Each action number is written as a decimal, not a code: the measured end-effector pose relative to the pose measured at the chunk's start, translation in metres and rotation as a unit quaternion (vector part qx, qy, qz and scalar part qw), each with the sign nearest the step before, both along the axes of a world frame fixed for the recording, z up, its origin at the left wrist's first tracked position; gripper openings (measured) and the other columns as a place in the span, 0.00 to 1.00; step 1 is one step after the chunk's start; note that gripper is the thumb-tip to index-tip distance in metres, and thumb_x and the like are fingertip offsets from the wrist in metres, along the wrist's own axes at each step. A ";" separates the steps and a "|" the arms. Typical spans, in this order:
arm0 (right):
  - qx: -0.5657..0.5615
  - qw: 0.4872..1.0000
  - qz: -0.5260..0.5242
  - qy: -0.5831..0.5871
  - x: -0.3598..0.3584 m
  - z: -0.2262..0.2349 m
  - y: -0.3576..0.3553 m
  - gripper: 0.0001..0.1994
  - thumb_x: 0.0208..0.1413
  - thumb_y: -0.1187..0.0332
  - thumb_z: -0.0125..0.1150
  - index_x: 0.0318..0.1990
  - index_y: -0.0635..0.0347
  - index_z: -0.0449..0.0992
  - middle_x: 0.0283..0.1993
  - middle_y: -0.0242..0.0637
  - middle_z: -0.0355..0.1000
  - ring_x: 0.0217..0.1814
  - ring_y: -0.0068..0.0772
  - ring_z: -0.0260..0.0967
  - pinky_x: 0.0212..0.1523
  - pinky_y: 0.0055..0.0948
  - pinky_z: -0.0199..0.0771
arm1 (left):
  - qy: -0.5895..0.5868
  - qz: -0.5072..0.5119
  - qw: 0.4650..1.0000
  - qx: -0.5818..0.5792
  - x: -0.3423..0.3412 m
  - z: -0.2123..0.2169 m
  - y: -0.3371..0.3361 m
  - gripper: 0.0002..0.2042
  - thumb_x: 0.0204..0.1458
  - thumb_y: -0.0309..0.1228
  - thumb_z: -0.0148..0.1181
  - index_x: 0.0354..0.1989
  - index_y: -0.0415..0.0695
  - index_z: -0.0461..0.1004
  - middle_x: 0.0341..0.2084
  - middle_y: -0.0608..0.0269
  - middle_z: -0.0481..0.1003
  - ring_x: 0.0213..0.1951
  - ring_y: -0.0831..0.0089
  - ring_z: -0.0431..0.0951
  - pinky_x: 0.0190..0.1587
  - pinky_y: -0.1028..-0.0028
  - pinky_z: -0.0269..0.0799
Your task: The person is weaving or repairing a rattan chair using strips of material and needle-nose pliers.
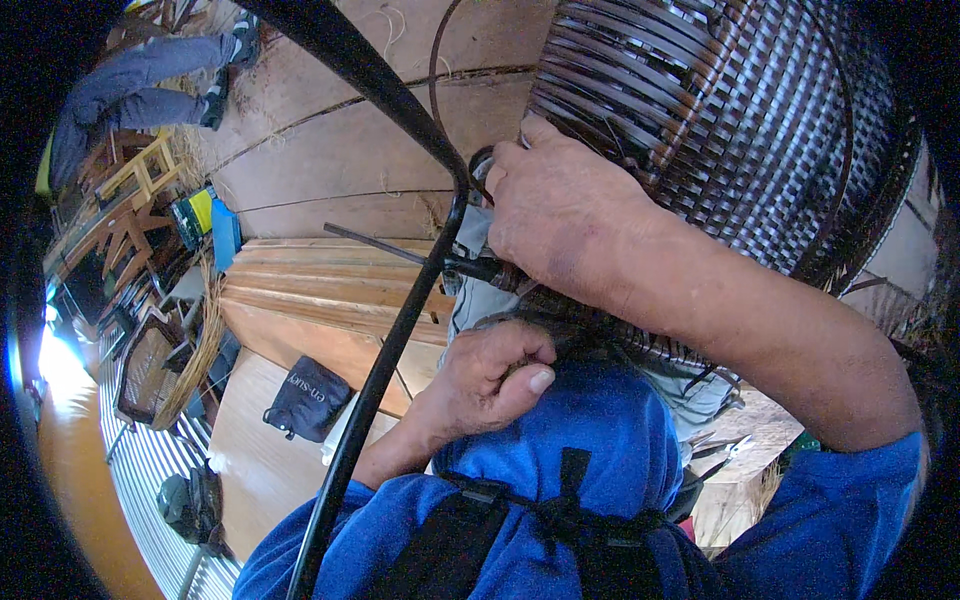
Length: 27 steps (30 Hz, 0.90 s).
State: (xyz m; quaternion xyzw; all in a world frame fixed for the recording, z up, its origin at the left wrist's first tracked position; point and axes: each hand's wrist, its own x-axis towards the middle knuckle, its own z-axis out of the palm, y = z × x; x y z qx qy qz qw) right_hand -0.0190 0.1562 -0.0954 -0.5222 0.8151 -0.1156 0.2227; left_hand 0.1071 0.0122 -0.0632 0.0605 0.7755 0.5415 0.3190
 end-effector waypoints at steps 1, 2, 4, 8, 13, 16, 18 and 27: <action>-0.001 1.000 -0.005 -0.015 0.000 -0.001 0.000 0.07 0.44 0.69 0.56 0.27 0.54 0.80 0.34 0.31 0.75 0.49 0.31 0.66 0.56 0.34 0.58 | 0.003 0.000 1.000 0.000 0.000 0.000 0.000 0.09 0.51 0.34 0.55 0.32 0.41 0.70 0.23 0.57 0.71 0.27 0.59 0.74 0.31 0.67 0.69; -0.009 1.000 -0.006 -0.007 0.000 -0.003 -0.001 0.07 0.44 0.69 0.56 0.27 0.54 0.80 0.34 0.31 0.75 0.49 0.31 0.66 0.56 0.34 0.58 | 0.009 0.007 1.000 0.002 0.000 0.000 0.000 0.09 0.51 0.34 0.55 0.32 0.41 0.70 0.23 0.57 0.71 0.27 0.59 0.74 0.31 0.67 0.69; 0.001 1.000 0.002 -0.021 -0.002 -0.006 -0.001 0.08 0.43 0.69 0.57 0.29 0.52 0.82 0.37 0.34 0.75 0.50 0.36 0.67 0.51 0.32 0.63 | -0.007 -0.007 1.000 -0.006 0.000 -0.001 0.000 0.09 0.51 0.34 0.55 0.32 0.41 0.70 0.24 0.57 0.71 0.28 0.59 0.74 0.32 0.67 0.69; -0.056 0.997 -0.017 -0.041 -0.008 -0.009 0.004 0.08 0.43 0.69 0.56 0.28 0.54 0.82 0.34 0.34 0.76 0.48 0.36 0.67 0.50 0.31 0.63 | -0.001 -0.011 1.000 0.004 -0.002 -0.001 0.000 0.09 0.50 0.34 0.56 0.33 0.41 0.71 0.24 0.56 0.72 0.28 0.59 0.74 0.33 0.67 0.69; -0.075 0.994 -0.076 -0.025 -0.011 -0.004 0.007 0.09 0.44 0.68 0.55 0.31 0.53 0.81 0.33 0.33 0.75 0.47 0.36 0.67 0.51 0.32 0.62 | -0.027 -0.011 1.000 -0.003 -0.002 0.001 -0.001 0.09 0.50 0.34 0.56 0.33 0.41 0.71 0.25 0.56 0.72 0.28 0.59 0.74 0.32 0.67 0.70; 0.001 0.994 -0.087 -0.073 -0.007 -0.001 0.002 0.10 0.44 0.69 0.55 0.35 0.58 0.79 0.41 0.35 0.73 0.53 0.35 0.64 0.58 0.33 0.57 | 0.000 -0.005 1.000 -0.006 -0.002 0.000 0.001 0.09 0.51 0.36 0.56 0.31 0.42 0.71 0.24 0.56 0.72 0.28 0.57 0.74 0.32 0.65 0.69; 0.002 0.994 -0.098 -0.052 -0.003 0.001 0.000 0.11 0.44 0.69 0.55 0.36 0.58 0.79 0.42 0.36 0.72 0.54 0.35 0.63 0.59 0.33 0.57 | 0.006 -0.003 1.000 -0.005 -0.001 0.000 0.001 0.09 0.52 0.36 0.56 0.32 0.42 0.71 0.24 0.56 0.72 0.28 0.57 0.74 0.32 0.65 0.69; 0.052 0.993 -0.094 -0.042 0.002 0.005 -0.005 0.12 0.46 0.69 0.54 0.36 0.60 0.81 0.46 0.37 0.70 0.56 0.34 0.59 0.60 0.33 0.53 | 0.007 -0.024 1.000 -0.015 -0.002 -0.003 0.001 0.09 0.52 0.36 0.56 0.32 0.42 0.70 0.25 0.55 0.73 0.28 0.57 0.75 0.32 0.65 0.70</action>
